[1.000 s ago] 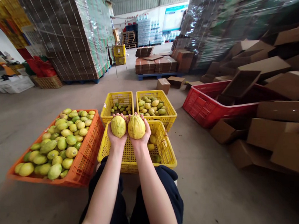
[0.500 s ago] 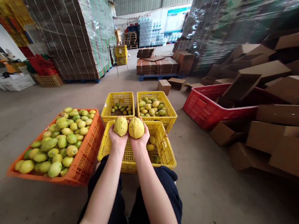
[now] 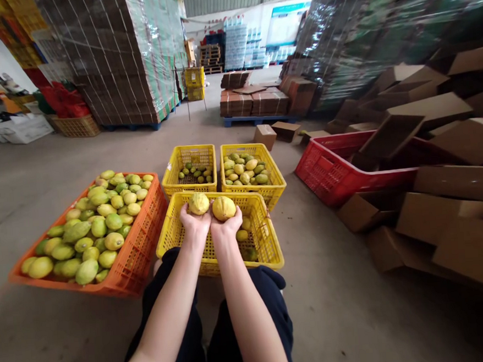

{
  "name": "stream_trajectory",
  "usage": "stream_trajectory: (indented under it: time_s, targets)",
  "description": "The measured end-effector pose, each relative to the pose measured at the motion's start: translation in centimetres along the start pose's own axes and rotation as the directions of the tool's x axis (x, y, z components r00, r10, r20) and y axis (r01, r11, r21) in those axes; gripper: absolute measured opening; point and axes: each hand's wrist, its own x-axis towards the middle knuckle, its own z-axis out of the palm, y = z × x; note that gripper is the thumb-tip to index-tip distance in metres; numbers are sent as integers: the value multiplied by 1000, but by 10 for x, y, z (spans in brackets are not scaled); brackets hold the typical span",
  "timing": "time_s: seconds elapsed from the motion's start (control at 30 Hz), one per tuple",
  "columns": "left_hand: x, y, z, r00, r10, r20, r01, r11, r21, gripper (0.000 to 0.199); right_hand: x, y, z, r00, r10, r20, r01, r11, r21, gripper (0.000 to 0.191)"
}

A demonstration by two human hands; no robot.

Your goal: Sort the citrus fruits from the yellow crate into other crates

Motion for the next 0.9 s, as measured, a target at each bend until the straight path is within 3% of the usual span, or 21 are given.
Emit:
stream_trajectory:
  time_s: [0.1,0.2,0.33,0.43,0.53,0.67,0.9]
  targets:
    - [0,0,-2,998,41,40,-43,999,31,24,-3,-1,1,998,-5,66,4,1000,21,17]
    - [-3,6,-1,986,29,166,-30,1000,8,27,-14,-6,8,988,2,157,-16,996,86,20]
    - [-11,14,3,920,-40,390,40,999,10,35,-36,-17,20,951,44,307,-87,988,127,31]
    - [-18,18,3,872,-33,489,32,999,9,36,-49,-24,23,903,20,430,-87,987,136,30]
    - [-22,21,0,858,-16,513,20,1000,-3,35,-54,-28,22,861,18,508,-83,991,106,21]
    - [-26,26,-4,863,-47,503,35,999,34,38,-53,-32,17,840,64,539,-102,994,41,17]
    - [-31,32,-8,845,-104,524,29,988,149,47,-53,-37,10,782,116,612,-134,991,-17,29]
